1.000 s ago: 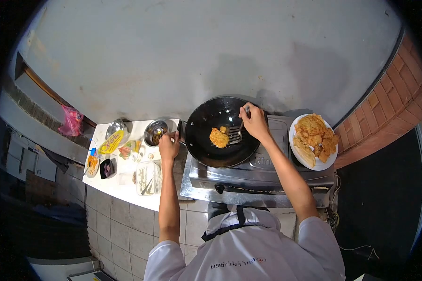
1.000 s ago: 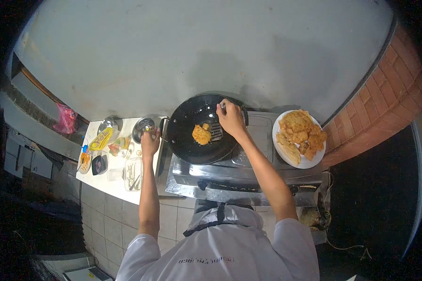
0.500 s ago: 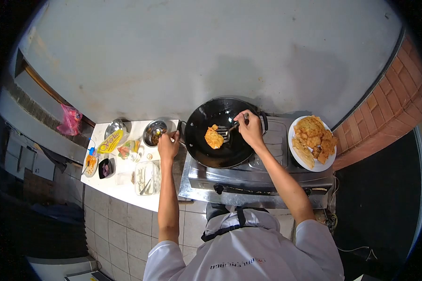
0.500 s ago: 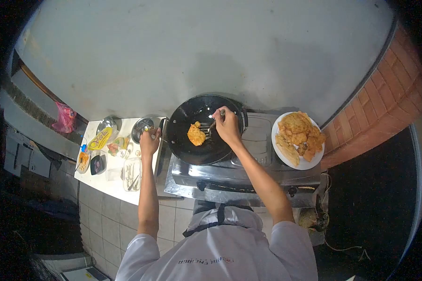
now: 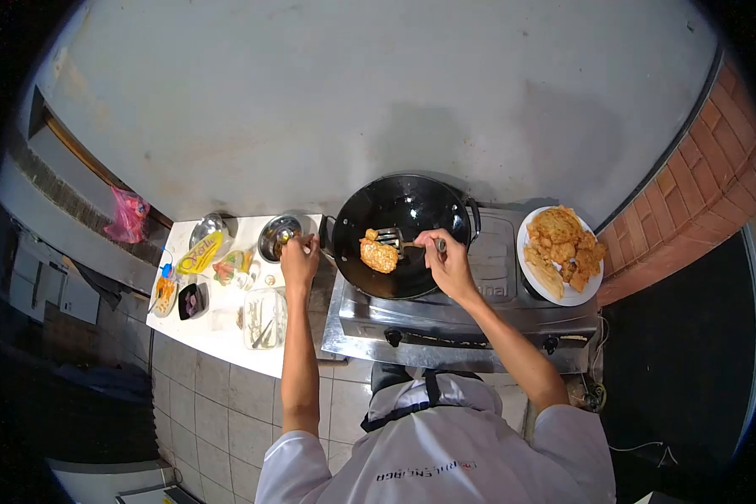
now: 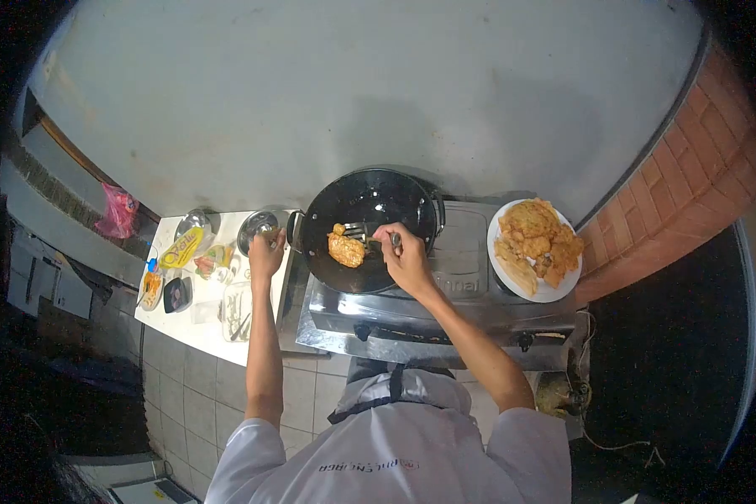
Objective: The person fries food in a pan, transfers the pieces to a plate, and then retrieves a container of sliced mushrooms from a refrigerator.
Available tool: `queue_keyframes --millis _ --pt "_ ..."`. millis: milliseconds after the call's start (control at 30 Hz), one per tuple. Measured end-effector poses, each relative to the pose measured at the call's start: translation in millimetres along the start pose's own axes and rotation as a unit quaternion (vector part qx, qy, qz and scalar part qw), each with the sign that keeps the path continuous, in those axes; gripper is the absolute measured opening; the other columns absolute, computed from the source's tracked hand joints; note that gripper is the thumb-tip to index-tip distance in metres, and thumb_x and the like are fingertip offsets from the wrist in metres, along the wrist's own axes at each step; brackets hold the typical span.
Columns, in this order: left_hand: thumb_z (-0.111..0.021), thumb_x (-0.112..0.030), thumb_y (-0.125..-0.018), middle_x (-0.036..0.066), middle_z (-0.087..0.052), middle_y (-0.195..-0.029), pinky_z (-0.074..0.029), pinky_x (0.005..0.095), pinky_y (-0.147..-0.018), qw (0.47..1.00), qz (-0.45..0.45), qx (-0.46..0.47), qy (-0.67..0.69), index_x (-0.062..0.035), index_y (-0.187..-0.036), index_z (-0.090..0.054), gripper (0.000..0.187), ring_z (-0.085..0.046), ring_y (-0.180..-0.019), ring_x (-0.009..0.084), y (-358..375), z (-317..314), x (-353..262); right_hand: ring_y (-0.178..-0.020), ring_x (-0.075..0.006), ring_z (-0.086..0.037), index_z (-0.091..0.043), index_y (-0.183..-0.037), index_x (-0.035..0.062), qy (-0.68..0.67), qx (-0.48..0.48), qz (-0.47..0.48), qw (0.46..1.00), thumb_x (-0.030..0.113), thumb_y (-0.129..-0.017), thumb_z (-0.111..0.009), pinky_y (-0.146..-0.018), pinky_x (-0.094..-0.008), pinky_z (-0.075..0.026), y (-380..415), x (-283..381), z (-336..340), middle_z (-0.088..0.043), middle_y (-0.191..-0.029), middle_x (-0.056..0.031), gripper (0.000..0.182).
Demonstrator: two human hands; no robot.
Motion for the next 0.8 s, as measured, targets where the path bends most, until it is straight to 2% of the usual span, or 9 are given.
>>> queue_keyframes --millis 67,133,167,367,800 --pt "-0.062 -0.026 -0.081 0.017 -0.065 -0.082 -0.048 0.0406 -0.069 1.0 0.001 -0.002 0.002 -0.0052 -0.09 -0.069 0.024 -0.062 -0.078 0.0359 0 0 1 -0.05 -0.0024 -0.045 -0.056 -0.089 0.0011 -0.008 -0.006 0.013 1.0 0.006 -0.091 -0.049 -0.044 -0.0203 -0.034 10 5 1 -0.053 -0.062 -0.0003 0.009" --pt "-0.063 -0.026 -0.081 0.018 -0.065 -0.081 -0.048 0.0408 -0.07 1.0 -0.008 -0.006 0.009 -0.0049 -0.09 -0.069 0.024 -0.062 -0.079 0.0361 0 1 1 -0.055 -0.0038 -0.045 -0.053 -0.091 -0.0013 -0.01 0.017 -0.012 1.0 0.003 -0.092 -0.045 -0.048 -0.0189 -0.036 20 10 2 -0.061 -0.089 -0.0064 0.009" --pt "-0.063 -0.026 -0.081 0.018 -0.065 -0.081 -0.048 0.0408 -0.07 1.0 -0.009 -0.005 0.009 -0.0049 -0.09 -0.069 0.024 -0.062 -0.079 0.0361 0 1 1 -0.056 -0.004 -0.046 -0.053 -0.093 -0.0012 -0.009 0.019 -0.016 1.0 0.002 -0.092 -0.044 -0.049 -0.0187 -0.037 25 9 3 -0.06 -0.092 -0.0074 0.009" --pt "-0.062 -0.028 -0.081 0.02 -0.065 -0.084 -0.049 0.0392 -0.074 1.0 0.012 0.02 0.005 -0.002 -0.093 -0.068 0.029 -0.064 -0.082 0.035 1 1 -2 -0.06 -0.0049 -0.046 -0.052 -0.095 -0.0014 -0.086 -0.019 -0.006 0.996 0.001 -0.092 -0.043 -0.052 -0.0188 -0.039 45 6 5 -0.059 -0.096 -0.0097 0.009" --pt "-0.062 -0.031 -0.082 0.022 -0.064 -0.082 -0.048 0.0396 -0.073 1.0 -0.002 0.016 0.021 -0.0024 -0.094 -0.068 0.031 -0.064 -0.082 0.0348 5 5 -1 -0.056 -0.0049 -0.045 -0.05 -0.092 -0.0025 -0.111 -0.071 0.005 0.991 0.003 -0.093 -0.042 -0.048 -0.0185 -0.037 59 -1 3 -0.059 -0.096 -0.0125 0.009"
Point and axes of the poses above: each hand's wrist, its own y-axis away from the middle knuckle, its own z-axis out of the back of the hand, x = y × z, the point moved 5 cm from there along -y, towards the middle knuckle
